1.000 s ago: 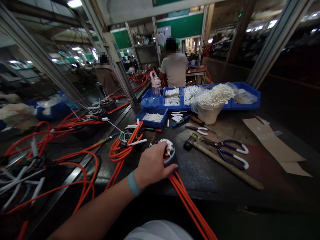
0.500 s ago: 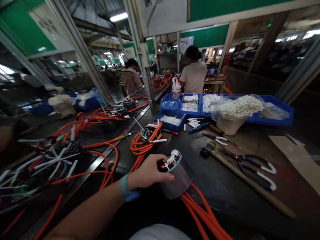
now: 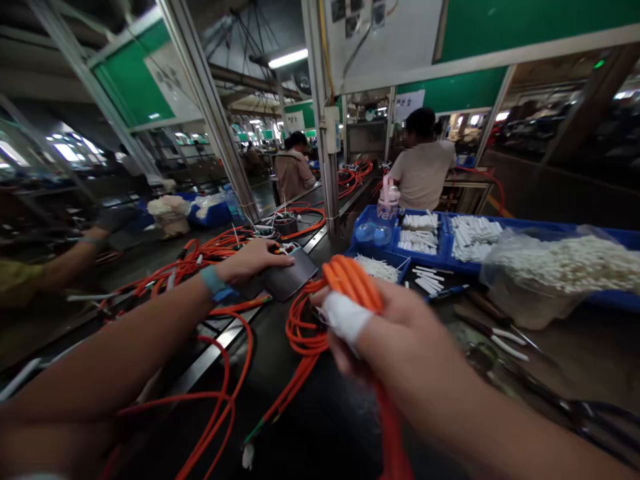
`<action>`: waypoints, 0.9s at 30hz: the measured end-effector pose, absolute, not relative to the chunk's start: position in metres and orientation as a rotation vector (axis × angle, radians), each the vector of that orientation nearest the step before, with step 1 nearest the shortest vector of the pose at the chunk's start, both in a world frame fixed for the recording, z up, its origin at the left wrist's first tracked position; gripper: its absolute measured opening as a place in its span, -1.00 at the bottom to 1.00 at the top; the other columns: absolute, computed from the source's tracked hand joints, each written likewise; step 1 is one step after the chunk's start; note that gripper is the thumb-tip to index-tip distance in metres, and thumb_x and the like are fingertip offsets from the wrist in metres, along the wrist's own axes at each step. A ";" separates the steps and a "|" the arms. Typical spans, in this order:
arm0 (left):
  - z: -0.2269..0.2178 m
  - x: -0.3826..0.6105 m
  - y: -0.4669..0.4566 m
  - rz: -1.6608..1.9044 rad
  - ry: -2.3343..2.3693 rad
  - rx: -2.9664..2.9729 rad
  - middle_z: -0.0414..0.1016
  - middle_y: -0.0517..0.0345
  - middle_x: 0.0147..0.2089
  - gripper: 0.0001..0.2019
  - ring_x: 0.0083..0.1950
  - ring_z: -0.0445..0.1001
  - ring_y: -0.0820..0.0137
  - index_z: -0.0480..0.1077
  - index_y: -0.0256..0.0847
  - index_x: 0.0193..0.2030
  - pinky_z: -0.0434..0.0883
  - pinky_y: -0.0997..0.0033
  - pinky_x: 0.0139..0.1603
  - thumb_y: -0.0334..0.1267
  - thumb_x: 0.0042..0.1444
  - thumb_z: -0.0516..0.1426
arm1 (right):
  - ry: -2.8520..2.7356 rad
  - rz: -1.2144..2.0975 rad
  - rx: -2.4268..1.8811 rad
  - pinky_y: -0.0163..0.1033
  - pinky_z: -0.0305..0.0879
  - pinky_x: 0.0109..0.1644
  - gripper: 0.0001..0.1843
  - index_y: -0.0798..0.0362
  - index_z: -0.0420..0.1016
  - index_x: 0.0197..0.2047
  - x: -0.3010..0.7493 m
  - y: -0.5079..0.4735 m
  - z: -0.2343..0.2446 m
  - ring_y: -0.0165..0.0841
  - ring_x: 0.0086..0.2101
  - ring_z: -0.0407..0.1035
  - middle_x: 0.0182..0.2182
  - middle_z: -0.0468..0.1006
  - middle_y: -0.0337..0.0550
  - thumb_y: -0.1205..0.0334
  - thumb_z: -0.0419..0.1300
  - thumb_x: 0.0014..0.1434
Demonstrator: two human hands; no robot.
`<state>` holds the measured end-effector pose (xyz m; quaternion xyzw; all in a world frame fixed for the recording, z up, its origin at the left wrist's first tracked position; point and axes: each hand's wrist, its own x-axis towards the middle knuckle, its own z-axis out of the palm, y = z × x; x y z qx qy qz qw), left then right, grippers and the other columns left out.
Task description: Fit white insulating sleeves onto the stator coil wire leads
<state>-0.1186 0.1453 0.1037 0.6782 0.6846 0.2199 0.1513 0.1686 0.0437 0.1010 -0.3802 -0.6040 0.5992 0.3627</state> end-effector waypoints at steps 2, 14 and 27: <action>0.088 -0.126 0.186 0.525 2.011 2.033 0.44 0.06 -0.46 -0.53 -0.39 0.42 0.27 0.43 -0.34 -0.43 0.28 0.39 -0.42 0.12 -0.22 0.26 | -1.529 1.640 -0.970 -0.45 0.12 -0.61 -0.75 0.11 0.37 -0.29 0.127 0.069 0.101 -0.53 -0.66 0.21 -0.65 0.35 -0.31 0.09 0.18 0.06; 0.005 -0.109 0.287 0.208 1.974 2.534 0.39 -0.16 0.00 -0.35 0.10 0.30 0.09 0.32 -0.36 -0.07 0.22 0.20 0.15 -0.14 -0.32 0.40 | -1.305 2.038 -1.182 -0.25 0.32 -0.22 -0.63 0.09 0.25 -0.22 0.038 0.095 0.023 -0.30 -0.29 0.41 -0.30 0.44 -0.13 0.19 0.18 -0.15; 0.035 -0.095 0.263 0.344 2.092 2.406 0.29 -0.08 0.17 -0.58 0.15 0.32 0.20 0.22 -0.28 0.16 0.30 0.11 0.14 -0.18 0.20 0.09 | -0.995 2.112 -0.863 -0.22 0.29 -0.01 -0.40 -0.01 0.28 0.05 0.036 0.093 -0.002 -0.30 -0.12 0.39 -0.10 0.49 -0.16 0.37 0.19 -0.13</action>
